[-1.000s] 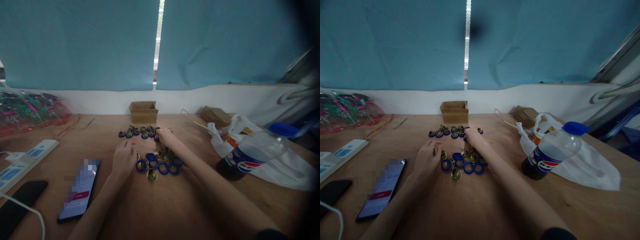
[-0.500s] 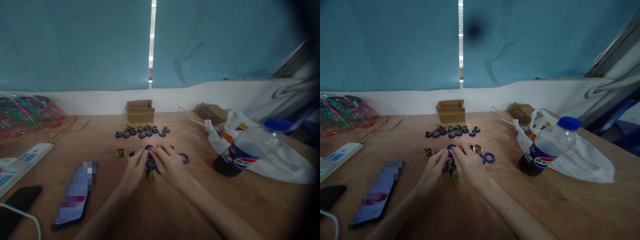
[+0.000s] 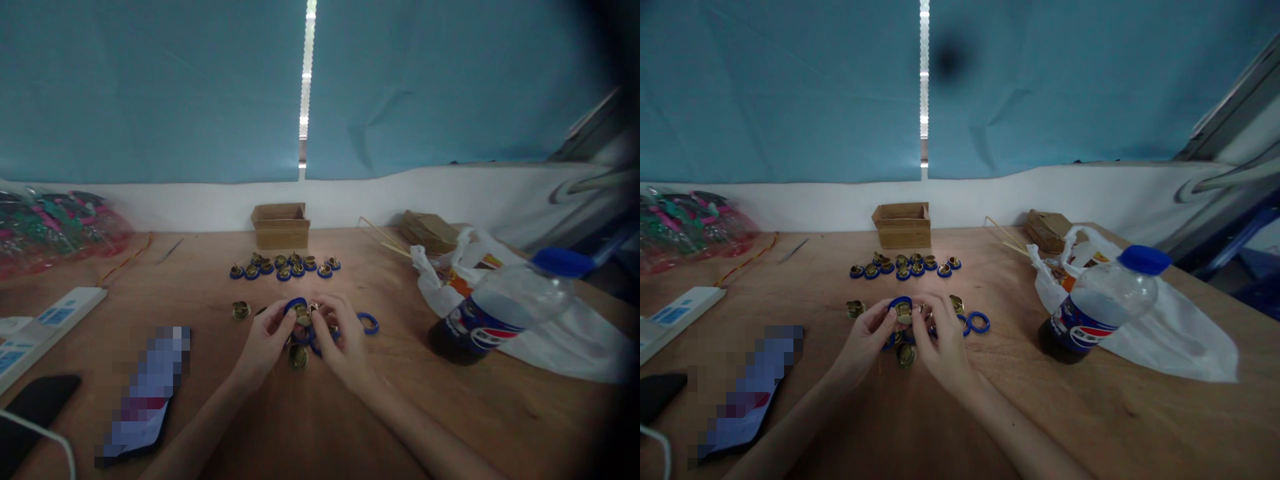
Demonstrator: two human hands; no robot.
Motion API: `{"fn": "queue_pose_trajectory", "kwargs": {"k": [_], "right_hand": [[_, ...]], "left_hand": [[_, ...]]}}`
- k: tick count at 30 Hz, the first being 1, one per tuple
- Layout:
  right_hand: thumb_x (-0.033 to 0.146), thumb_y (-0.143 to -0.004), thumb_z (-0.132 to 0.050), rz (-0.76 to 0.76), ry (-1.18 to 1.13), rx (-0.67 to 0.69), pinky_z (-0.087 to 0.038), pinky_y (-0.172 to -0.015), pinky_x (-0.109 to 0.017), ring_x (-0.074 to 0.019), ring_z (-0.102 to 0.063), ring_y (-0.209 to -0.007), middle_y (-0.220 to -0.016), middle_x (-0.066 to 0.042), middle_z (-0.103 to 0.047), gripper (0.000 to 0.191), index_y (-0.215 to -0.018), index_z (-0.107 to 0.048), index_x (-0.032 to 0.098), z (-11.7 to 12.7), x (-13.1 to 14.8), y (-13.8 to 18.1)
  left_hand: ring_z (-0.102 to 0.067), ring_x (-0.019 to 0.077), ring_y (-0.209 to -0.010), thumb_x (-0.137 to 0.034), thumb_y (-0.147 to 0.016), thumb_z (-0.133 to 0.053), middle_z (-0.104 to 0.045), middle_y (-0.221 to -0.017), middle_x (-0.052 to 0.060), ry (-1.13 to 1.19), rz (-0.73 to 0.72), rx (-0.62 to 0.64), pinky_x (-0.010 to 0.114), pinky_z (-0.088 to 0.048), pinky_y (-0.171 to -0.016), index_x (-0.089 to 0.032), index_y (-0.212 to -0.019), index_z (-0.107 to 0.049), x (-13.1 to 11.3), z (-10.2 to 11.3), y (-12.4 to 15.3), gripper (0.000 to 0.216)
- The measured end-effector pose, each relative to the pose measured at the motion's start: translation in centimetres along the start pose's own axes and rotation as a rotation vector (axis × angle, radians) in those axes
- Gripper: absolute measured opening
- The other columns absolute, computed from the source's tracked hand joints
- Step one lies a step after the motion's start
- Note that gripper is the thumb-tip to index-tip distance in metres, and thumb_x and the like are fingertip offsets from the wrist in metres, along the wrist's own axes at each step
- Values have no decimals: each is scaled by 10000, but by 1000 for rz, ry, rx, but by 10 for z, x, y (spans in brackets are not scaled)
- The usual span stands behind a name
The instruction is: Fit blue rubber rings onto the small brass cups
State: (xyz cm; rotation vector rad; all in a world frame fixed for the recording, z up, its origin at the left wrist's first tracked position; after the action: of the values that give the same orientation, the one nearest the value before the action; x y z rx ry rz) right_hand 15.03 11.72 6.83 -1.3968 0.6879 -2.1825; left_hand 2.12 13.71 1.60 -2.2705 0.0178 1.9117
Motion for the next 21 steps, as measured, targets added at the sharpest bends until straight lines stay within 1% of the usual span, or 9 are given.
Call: {"fn": "queue_pose_trajectory", "kwargs": {"k": [3,6,9,12,14,17,21], "right_hand": [[160,-904,-526,-31,-7,24,-502,-618,-262,-142,-567,-771,-1000,-45,-540,199,-1087,-564,227,-2,-5,-3],[167,-895,-552,-27,-1,39,-497,-610,-252,-133,-569,-758,-967,-34,-544,155,-1034,-589,224,-4,-6,-4],[165,-886,-573,-26,20,6,-494,-605,-251,-128,-567,-739,-947,-28,-556,117,-989,-598,216,-1,-6,-3],[153,-886,-571,-26,39,-33,-491,-600,-253,-126,-567,-724,-921,-23,-564,96,-959,-599,210,2,-6,-1],[144,-888,-565,-23,37,-40,-492,-607,-255,-126,-567,-724,-914,-23,-566,98,-954,-599,208,2,-5,0],[147,-881,-573,-4,17,-26,-497,-602,-257,-127,-565,-721,-946,-31,-564,116,-975,-599,210,-1,-2,1],[157,-867,-590,-13,11,-19,-511,-604,-267,-141,-576,-740,-999,-47,-560,161,-1017,-597,217,-4,0,3]], "left_hand": [[-633,179,-850,-365,-883,-562,-684,-930,68,-50,-35,15,272,-508,-761,-146,-1036,-665,-3,-1,0,287],[-632,189,-873,-366,-892,-547,-685,-893,64,-83,-62,14,282,-505,-778,-143,-1037,-674,-5,-1,1,295],[-631,197,-907,-356,-896,-543,-691,-888,63,-97,-68,17,291,-500,-808,-148,-1041,-680,-6,-1,1,288],[-630,194,-924,-337,-882,-566,-699,-951,68,-97,-63,12,288,-494,-830,-153,-1020,-688,-8,-2,2,261],[-635,192,-899,-347,-874,-573,-698,-969,73,-64,-30,9,287,-504,-807,-147,-996,-687,-6,-3,3,260],[-639,183,-823,-382,-868,-569,-692,-924,73,-20,17,-14,280,-516,-743,-132,-960,-676,-5,-2,4,287],[-626,177,-809,-385,-858,-583,-689,-885,66,-81,-23,-57,263,-494,-731,-130,-934,-677,-13,4,3,282]]}}
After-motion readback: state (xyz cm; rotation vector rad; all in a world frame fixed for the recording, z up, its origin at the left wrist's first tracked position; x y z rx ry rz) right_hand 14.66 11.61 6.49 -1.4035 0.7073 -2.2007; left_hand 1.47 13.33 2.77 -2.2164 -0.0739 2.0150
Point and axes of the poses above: each hand's wrist, its own y-axis away from the middle knuckle, its own z-axis out of the back of the hand, x = y × z, the point moved 9 cm from there along -y, towards the middle knuckle
